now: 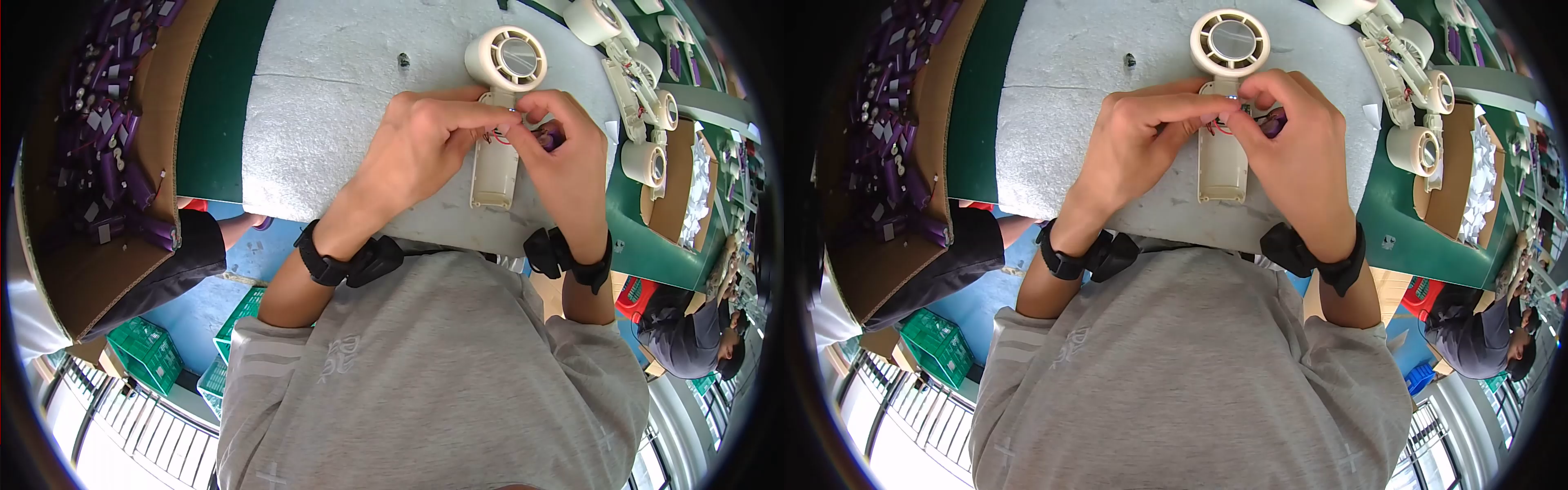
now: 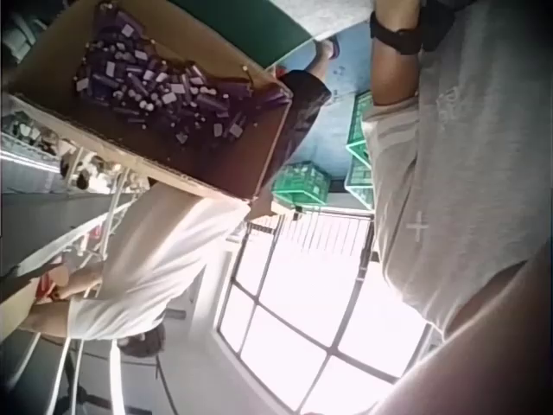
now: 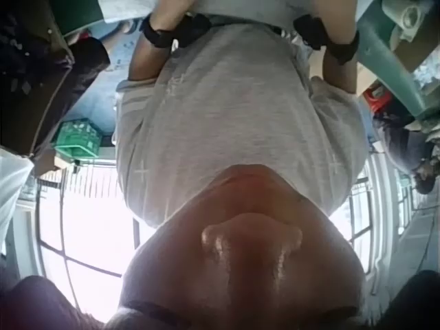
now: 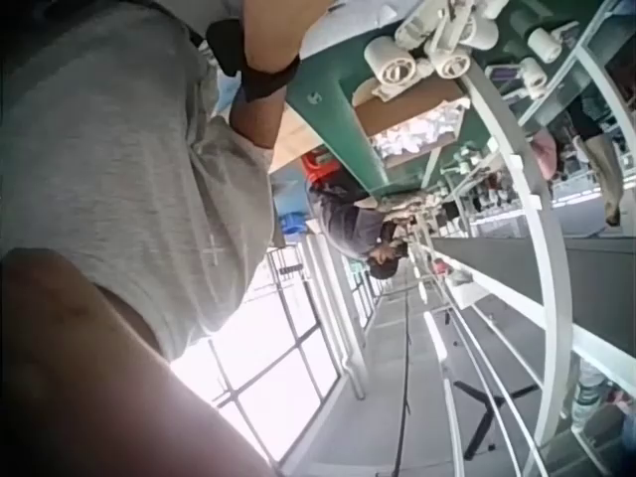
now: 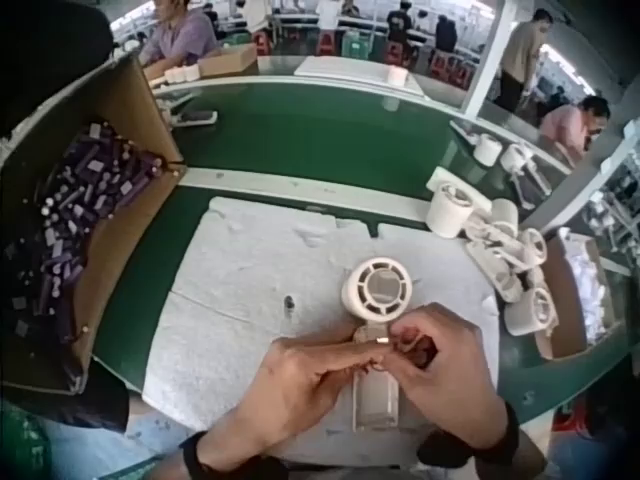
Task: The person picks up a battery pack from a box, connects its wire to a circuit board inside a fan housing, and presses the battery pack into the handle. This assembly process is repeated multiple times with new components.
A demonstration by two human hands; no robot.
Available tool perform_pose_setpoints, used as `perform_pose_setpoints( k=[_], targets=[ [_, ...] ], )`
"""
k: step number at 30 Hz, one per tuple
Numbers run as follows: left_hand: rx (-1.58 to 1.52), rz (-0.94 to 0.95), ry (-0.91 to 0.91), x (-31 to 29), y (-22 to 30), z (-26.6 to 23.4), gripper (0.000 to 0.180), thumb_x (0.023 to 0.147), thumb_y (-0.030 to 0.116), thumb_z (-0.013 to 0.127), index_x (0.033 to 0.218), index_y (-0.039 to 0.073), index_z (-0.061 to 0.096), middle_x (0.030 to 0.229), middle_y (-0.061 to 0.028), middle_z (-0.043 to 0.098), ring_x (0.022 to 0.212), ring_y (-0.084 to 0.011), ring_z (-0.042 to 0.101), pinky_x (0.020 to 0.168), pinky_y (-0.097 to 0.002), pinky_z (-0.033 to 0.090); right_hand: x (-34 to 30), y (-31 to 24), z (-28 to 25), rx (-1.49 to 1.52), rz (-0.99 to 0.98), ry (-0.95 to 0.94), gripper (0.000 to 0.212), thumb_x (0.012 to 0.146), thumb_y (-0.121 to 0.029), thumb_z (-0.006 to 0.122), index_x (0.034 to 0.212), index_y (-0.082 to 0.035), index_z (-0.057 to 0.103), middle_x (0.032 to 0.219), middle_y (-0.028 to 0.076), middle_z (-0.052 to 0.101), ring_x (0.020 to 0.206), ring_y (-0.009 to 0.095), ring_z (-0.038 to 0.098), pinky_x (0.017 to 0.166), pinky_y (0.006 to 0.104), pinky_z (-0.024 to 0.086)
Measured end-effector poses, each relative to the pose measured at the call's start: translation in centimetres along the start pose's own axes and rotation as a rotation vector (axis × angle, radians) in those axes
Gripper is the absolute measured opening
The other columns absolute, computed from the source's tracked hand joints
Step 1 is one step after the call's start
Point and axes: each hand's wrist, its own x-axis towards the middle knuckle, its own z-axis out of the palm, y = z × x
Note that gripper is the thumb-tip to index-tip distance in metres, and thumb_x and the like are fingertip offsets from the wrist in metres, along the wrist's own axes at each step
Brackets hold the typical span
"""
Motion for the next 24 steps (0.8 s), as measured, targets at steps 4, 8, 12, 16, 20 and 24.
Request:
perform_pose_setpoints(
  k=[4,8,12,16,20,24],
  targets=[
    [0.028,-0.002,0.005,0.5,1.0,0.1,0.029,0.081,-0.01,0.058,0.102,0.007,0.071,0.081,-0.0114,0.066,0.072,-0.0292,0.066,0.064,-0.0356,0.053,0.4,1.2,-1.8,0.254,0.221,-0.286,0.038,0.081,-0.002,0.073,0.116,-0.005,0.059,0.082,0.002,0.06,0.069,0.007,0.054,0.057,0.0213,0.043],
    [0.011,-0.001,-0.041,1.4,1.8,-0.8,0.028,0.08,-0.007,0.061,0.103,0.007,0.07,0.09,-0.012,0.066,0.077,-0.0281,0.066,0.067,-0.0341,0.053,0.0,0.6,-5.6,0.39,0.111,-0.484,0.037,0.083,-0.007,0.07,0.118,-0.005,0.056,0.084,0.006,0.061,0.07,0.011,0.062,0.058,0.0262,0.049],
    [0.014,-0.017,-0.098,2.0,3.8,-1.9,0.032,0.082,-0.004,0.066,0.111,0.008,0.069,0.111,-0.0111,0.064,0.085,-0.0204,0.066,0.068,-0.0298,0.052,-0.6,0.3,-7.8,0.656,0.384,-0.432,0.036,0.087,-0.002,0.066,0.121,-0.006,0.057,0.091,0.003,0.062,0.083,0.007,0.061,0.059,0.0266,0.047],
    [-0.037,-0.118,-0.125,2.0,4.9,-1.2,0.034,0.078,-0.006,0.067,0.11,0.008,0.069,0.116,-0.0098,0.062,0.081,-0.0158,0.062,0.066,-0.0259,0.049,-2.4,-0.5,-9.1,0.029,0.265,-0.21,0.025,0.08,-0.001,0.07,0.104,-0.002,0.065,0.097,0.008,0.066,0.085,0.017,0.066,0.064,0.0327,0.052],
    [-0.084,-0.178,-0.109,2.4,5.8,-0.7,0.034,0.077,-0.007,0.067,0.108,0.008,0.07,0.114,-0.0076,0.063,0.075,-0.0107,0.058,0.064,-0.0228,0.047,-2.9,0.0,-9.4,-0.21,-0.118,-0.062,0.014,0.076,-0.002,0.072,0.089,0.0,0.068,0.099,0.011,0.068,0.083,0.026,0.065,0.068,0.0357,0.053],
    [-0.09,-0.226,-0.085,2.5,6.6,0.2,0.033,0.076,-0.006,0.067,0.105,0.009,0.072,0.111,-0.006,0.065,0.071,-0.0096,0.057,0.064,-0.0231,0.047,-2.9,0.3,-10.2,-0.225,-0.266,-0.115,0.007,0.075,-0.003,0.072,0.081,0.0,0.068,0.1,0.012,0.068,0.082,0.03,0.063,0.07,0.0378,0.053]
  ],
)
